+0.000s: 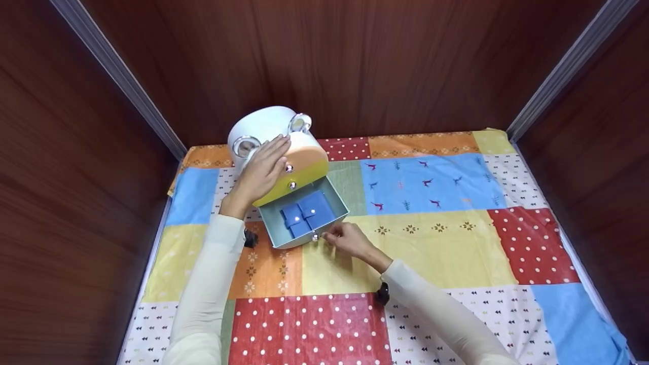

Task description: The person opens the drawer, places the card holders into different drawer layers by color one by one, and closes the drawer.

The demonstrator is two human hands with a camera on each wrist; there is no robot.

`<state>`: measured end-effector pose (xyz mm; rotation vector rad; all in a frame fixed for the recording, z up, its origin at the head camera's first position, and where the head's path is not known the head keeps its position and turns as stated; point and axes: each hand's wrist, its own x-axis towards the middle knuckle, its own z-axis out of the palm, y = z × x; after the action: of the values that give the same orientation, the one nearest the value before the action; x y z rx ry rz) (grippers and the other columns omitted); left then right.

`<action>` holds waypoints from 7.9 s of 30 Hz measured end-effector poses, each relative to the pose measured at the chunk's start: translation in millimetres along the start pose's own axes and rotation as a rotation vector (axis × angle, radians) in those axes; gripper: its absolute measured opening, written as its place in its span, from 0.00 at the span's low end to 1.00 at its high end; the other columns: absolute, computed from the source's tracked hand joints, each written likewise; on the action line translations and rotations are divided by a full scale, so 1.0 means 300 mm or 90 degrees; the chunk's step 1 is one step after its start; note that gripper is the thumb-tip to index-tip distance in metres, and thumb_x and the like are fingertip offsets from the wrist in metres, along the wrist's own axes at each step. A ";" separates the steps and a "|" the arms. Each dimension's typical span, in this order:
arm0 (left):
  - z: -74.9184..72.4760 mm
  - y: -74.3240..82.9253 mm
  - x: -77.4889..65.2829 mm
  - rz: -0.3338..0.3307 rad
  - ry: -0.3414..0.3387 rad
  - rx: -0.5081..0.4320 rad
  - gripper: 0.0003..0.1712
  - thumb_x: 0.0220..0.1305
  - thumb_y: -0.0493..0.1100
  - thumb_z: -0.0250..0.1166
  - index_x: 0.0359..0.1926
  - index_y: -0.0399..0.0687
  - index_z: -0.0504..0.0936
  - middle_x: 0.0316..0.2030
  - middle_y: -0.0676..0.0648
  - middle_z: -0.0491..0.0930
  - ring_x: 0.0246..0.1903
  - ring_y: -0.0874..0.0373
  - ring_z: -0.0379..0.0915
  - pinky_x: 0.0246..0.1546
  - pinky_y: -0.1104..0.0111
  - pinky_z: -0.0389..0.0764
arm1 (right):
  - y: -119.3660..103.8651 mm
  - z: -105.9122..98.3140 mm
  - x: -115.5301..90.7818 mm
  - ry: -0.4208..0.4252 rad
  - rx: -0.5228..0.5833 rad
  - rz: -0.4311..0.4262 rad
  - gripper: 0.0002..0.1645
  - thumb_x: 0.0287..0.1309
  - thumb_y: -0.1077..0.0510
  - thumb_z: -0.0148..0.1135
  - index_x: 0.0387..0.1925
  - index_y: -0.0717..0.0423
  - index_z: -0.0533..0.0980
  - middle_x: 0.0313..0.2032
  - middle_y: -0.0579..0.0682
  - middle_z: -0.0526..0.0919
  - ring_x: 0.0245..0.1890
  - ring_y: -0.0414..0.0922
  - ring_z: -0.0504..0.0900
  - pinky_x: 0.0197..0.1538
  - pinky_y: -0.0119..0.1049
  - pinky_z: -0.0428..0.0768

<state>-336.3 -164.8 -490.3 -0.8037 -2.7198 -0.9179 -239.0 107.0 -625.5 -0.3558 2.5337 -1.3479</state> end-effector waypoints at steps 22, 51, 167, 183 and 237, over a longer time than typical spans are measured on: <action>0.004 0.000 0.002 -0.008 -0.002 0.006 0.30 0.87 0.52 0.45 0.83 0.54 0.61 0.84 0.53 0.57 0.85 0.53 0.47 0.88 0.57 0.45 | 0.013 0.099 0.013 -0.026 0.064 0.015 0.18 0.75 0.56 0.61 0.41 0.70 0.85 0.33 0.65 0.90 0.27 0.56 0.87 0.23 0.25 0.78; 0.005 -0.004 -0.002 0.008 0.006 0.003 0.30 0.87 0.51 0.46 0.82 0.51 0.63 0.83 0.51 0.59 0.85 0.51 0.49 0.88 0.56 0.45 | 0.016 0.130 0.022 0.029 0.050 0.007 0.16 0.73 0.55 0.64 0.38 0.65 0.85 0.31 0.59 0.89 0.23 0.35 0.75 0.24 0.24 0.75; -0.006 0.004 0.003 -0.013 -0.006 -0.015 0.30 0.87 0.50 0.47 0.82 0.53 0.63 0.84 0.53 0.58 0.85 0.54 0.48 0.88 0.57 0.45 | -0.119 0.128 0.338 0.076 0.026 0.072 0.19 0.78 0.51 0.61 0.29 0.56 0.80 0.22 0.43 0.76 0.22 0.39 0.74 0.24 0.29 0.70; -0.017 0.013 0.000 0.000 0.000 -0.015 0.29 0.87 0.48 0.48 0.81 0.49 0.65 0.83 0.49 0.61 0.84 0.52 0.51 0.88 0.59 0.47 | -0.133 0.137 0.376 0.098 -0.044 0.058 0.20 0.76 0.51 0.63 0.28 0.58 0.82 0.19 0.41 0.75 0.21 0.38 0.72 0.24 0.28 0.68; 0.015 0.002 -0.005 0.023 0.028 0.021 0.32 0.81 0.42 0.59 0.81 0.47 0.65 0.83 0.49 0.60 0.84 0.51 0.51 0.88 0.59 0.47 | -0.146 0.088 0.371 0.101 -0.056 0.069 0.17 0.80 0.49 0.57 0.42 0.56 0.84 0.34 0.50 0.88 0.30 0.40 0.80 0.31 0.31 0.75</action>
<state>-334.6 -162.4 -494.0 -0.8143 -2.6673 -0.8706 -330.7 26.3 -614.7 -0.1292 2.7050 -1.2733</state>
